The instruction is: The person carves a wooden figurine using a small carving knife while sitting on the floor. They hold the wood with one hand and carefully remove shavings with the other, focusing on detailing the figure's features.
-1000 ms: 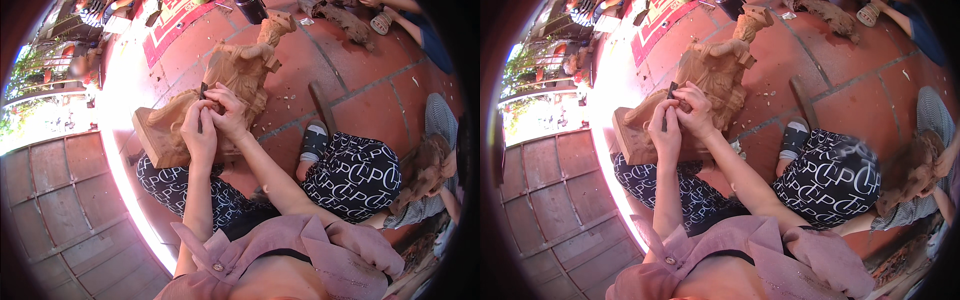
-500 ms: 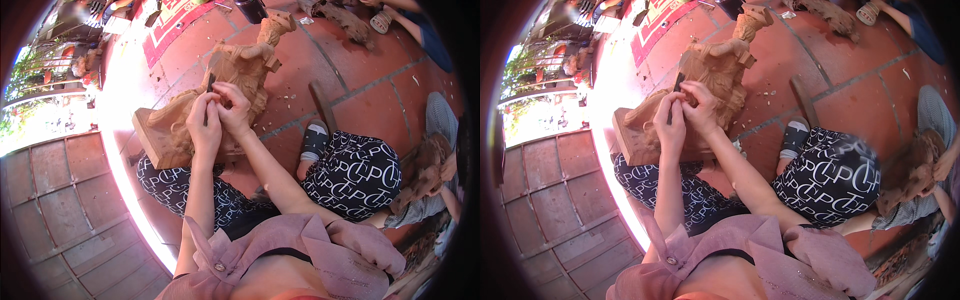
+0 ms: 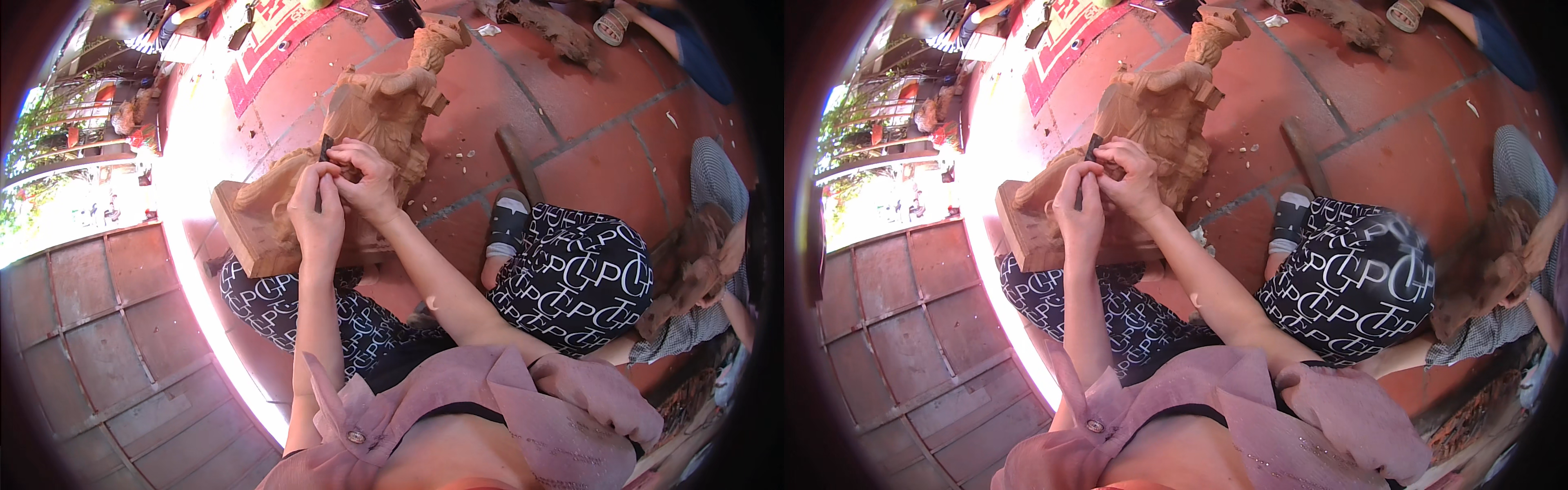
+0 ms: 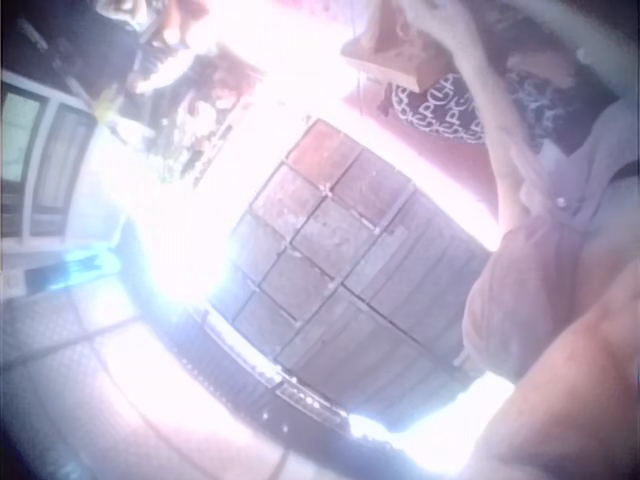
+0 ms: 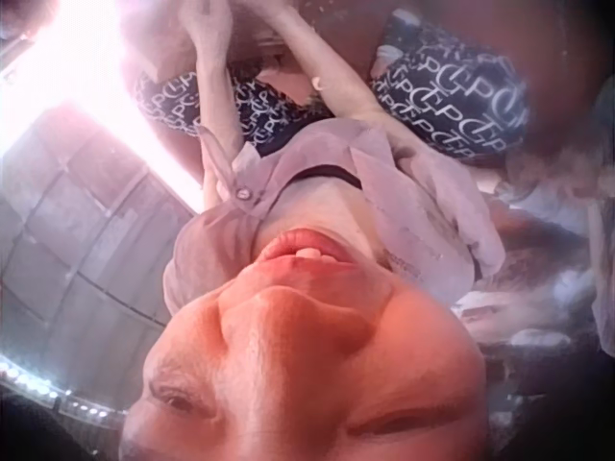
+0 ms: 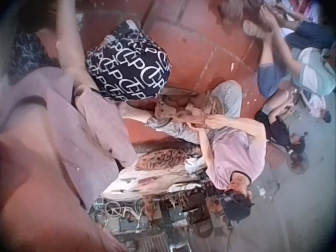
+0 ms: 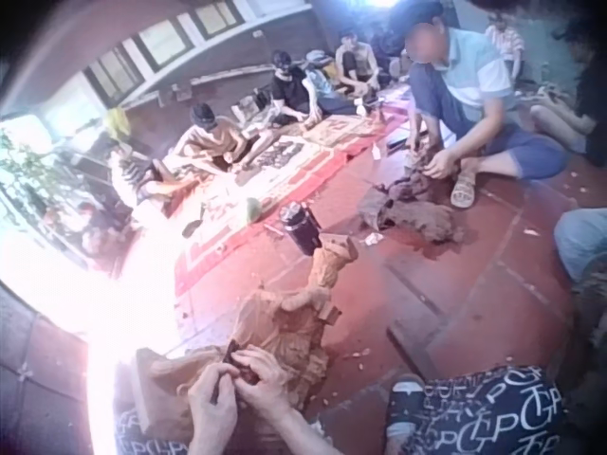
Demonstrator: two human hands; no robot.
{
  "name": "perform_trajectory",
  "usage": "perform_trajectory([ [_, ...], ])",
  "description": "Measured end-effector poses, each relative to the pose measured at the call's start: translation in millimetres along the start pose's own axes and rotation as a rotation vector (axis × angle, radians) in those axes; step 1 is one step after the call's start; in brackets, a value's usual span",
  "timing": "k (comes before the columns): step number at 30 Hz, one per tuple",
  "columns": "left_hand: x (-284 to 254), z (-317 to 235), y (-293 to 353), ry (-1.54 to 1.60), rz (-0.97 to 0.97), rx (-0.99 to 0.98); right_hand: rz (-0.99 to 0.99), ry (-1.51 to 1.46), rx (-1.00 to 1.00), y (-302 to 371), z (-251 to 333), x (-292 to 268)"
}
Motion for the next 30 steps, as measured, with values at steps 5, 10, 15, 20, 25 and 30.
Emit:
perform_trajectory([
  [5, 14, 4, -13, -0.007, -0.031, 0.214, -0.001, -0.190, 0.207, -11, -11, -4],
  [10, 16, 6, -6, 0.078, -0.002, 0.074, 0.008, -0.063, 0.127, -5, -12, -5],
  [15, 13, -9, -17, -0.060, -0.062, 0.421, -0.029, -0.150, 0.152, -12, -18, -1],
  [20, 11, 17, -11, 0.020, -0.022, 0.175, 0.101, 0.018, 0.110, -8, -14, 0],
  [25, 8, -5, -17, -0.041, -0.086, 0.416, 0.006, -0.116, 0.126, -11, -13, 4],
  [30, 6, -5, -6, -0.082, -0.036, 0.300, 0.046, 0.033, 0.010, -7, -6, -2],
])
Point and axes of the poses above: each hand's wrist, its own y-axis away from the middle knuckle, its own x-axis out of the palm, z = x × y, the point moved 7 cm from there along -y, towards the middle knuckle, and after that the axes turned 11 degrees about x, right-handed, at the moved point
